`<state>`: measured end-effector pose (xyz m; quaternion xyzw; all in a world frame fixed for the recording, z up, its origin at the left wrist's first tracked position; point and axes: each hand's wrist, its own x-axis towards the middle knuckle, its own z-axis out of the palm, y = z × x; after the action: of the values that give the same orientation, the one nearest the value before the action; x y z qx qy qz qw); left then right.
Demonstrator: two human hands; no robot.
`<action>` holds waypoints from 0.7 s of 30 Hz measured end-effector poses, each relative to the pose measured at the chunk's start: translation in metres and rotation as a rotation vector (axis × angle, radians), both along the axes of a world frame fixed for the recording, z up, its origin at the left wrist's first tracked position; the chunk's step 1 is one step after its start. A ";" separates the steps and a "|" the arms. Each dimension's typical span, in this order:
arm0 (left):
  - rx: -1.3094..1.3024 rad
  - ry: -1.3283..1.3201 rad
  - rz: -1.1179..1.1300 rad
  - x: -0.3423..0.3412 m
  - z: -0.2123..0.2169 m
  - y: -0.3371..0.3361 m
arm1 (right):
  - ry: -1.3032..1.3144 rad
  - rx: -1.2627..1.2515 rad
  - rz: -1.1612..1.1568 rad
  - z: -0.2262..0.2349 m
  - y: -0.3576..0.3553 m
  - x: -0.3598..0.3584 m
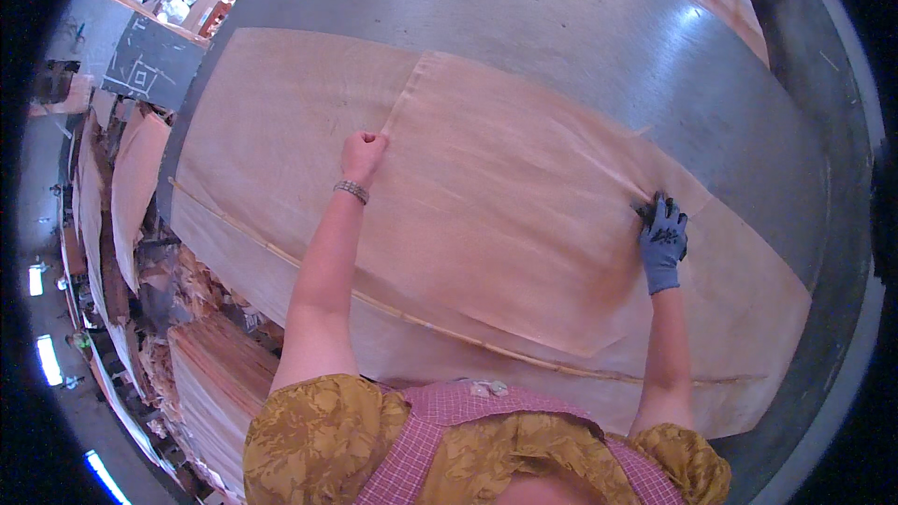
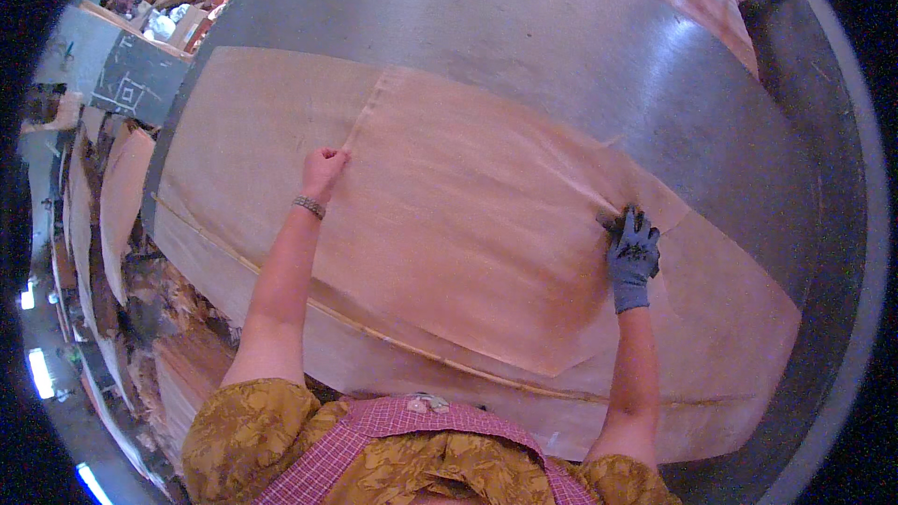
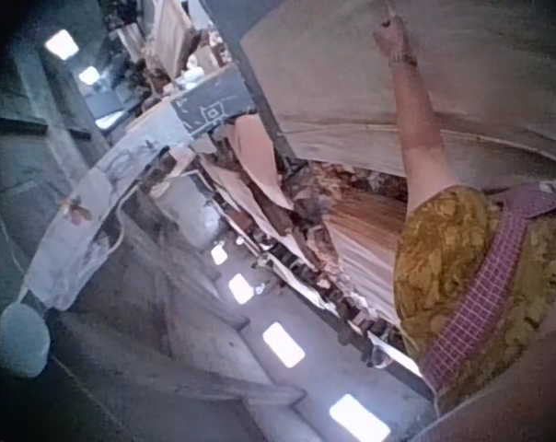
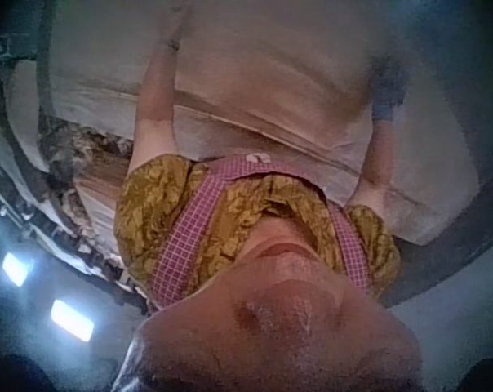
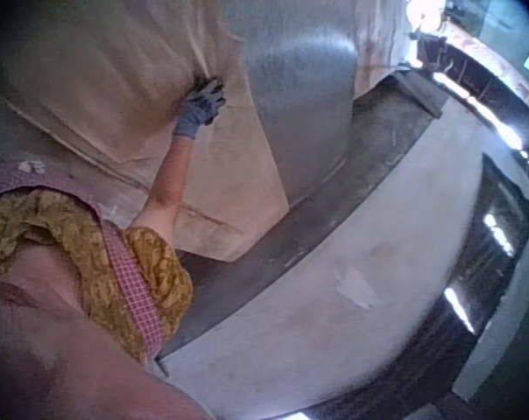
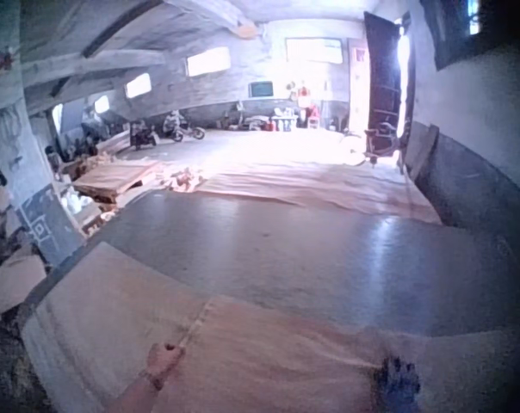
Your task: The person inspects and patches wood veneer sheets. They use a utility knife to cut out defects from the veneer, apply tape to the edges of the cuts, and stack the prepared sheets onto piles in a large workshop.
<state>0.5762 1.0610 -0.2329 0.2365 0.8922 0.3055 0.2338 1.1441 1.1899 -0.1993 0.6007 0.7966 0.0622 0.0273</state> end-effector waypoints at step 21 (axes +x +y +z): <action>-0.081 0.205 -0.041 0.023 0.034 -0.002 | 0.786 -0.077 0.209 0.043 -0.011 -0.087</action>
<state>0.5990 1.0589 -0.1985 0.2748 0.9181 0.2384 0.1569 1.0572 1.1788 -0.1567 0.4929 0.8049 -0.1997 -0.2633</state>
